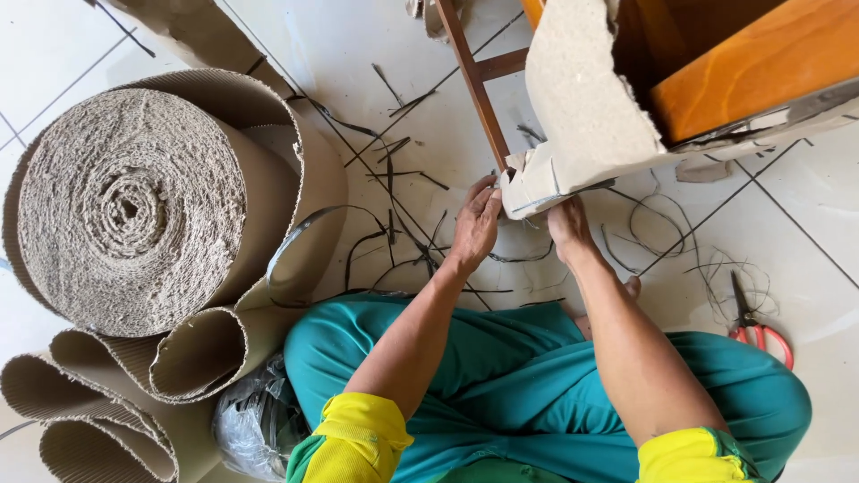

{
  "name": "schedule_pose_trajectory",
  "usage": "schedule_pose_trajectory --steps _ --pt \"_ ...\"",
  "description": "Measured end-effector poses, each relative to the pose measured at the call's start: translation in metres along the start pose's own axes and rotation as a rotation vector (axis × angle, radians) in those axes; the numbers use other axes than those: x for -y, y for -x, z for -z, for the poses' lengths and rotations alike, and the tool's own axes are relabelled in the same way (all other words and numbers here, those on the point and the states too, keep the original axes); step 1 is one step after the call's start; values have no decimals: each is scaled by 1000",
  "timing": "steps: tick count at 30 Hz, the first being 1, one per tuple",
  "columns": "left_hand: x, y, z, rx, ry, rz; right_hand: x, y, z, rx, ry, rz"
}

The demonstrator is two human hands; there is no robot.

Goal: Wrapping a wooden chair leg with protective cardboard and securing it by tying multiple strings.

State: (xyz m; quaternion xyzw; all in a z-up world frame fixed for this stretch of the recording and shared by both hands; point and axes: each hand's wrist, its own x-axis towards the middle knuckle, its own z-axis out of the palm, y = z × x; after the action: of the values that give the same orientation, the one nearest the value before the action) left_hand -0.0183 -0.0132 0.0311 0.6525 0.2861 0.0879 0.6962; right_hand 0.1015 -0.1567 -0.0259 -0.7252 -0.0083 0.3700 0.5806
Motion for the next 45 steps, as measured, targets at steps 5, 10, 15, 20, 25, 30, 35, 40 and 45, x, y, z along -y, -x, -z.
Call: schedule_pose_trajectory --steps 5,10,15,20,25,30,35,40,45 --pt "43 -15 0 1 40 117 -3 -31 -3 -15 43 5" --pt "18 -15 -1 -35 185 187 -14 -60 19 -65 69 6" --pt "44 -45 -7 -95 466 394 -31 -76 40 -137 132 -2" --pt "70 -66 -13 -163 432 468 -55 -83 36 -188 172 -23" --pt "72 -38 -14 -204 595 418 -66 -73 26 -257 207 -9" --pt "82 -4 -31 -335 840 289 -74 -39 15 -335 281 28" --pt "81 34 -39 -209 727 336 -62 66 -31 -342 730 321" --pt "65 53 -30 -62 515 259 -6 160 -60 -193 751 302" --pt "31 68 -28 -25 589 276 -5 174 -61 -32 963 163"
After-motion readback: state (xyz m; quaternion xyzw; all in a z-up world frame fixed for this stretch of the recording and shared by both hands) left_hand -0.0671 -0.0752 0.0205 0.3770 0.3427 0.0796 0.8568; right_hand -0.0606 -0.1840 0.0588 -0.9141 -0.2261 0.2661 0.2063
